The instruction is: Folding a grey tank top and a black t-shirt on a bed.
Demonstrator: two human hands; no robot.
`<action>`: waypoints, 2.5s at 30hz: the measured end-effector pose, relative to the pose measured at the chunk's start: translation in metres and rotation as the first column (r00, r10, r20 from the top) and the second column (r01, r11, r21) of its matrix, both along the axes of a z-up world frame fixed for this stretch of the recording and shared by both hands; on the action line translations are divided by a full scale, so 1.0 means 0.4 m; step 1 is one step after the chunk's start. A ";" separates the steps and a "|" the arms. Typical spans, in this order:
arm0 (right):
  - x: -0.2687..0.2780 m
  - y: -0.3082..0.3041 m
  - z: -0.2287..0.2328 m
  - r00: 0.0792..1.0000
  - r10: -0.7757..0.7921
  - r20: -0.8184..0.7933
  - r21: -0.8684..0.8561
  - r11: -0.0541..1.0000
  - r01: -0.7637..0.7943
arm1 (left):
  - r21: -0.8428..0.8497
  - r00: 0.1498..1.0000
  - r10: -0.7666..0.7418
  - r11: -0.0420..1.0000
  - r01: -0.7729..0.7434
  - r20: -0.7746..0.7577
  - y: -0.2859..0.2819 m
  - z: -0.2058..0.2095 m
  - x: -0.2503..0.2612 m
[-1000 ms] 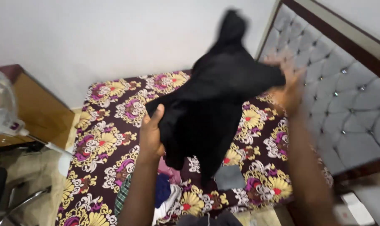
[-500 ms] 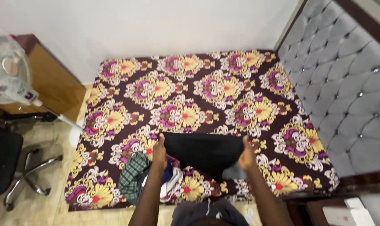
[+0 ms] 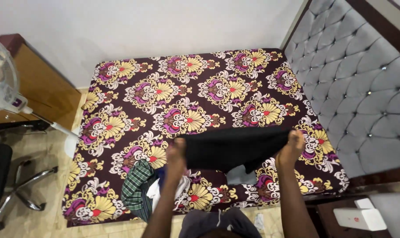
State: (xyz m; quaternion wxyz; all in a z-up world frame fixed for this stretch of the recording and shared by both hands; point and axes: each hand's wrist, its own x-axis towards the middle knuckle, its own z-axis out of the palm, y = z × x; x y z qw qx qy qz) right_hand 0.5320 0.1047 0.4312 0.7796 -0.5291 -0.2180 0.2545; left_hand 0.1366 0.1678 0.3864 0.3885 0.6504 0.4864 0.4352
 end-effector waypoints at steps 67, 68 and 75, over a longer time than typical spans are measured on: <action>-0.058 -0.363 -0.361 0.518 0.057 -0.854 -0.237 0.843 -0.483 | -0.712 0.636 0.433 0.645 0.276 0.639 -0.329 -0.207 -0.204; -0.034 -0.349 -0.373 0.485 0.059 -0.872 -0.214 0.846 -0.488 | -0.685 0.625 0.424 0.682 0.256 0.656 -0.301 -0.186 -0.206; -0.109 -0.327 -0.450 0.438 0.053 -0.898 -0.192 0.846 -0.497 | -0.644 0.604 0.410 0.728 0.234 0.683 -0.278 -0.331 -0.254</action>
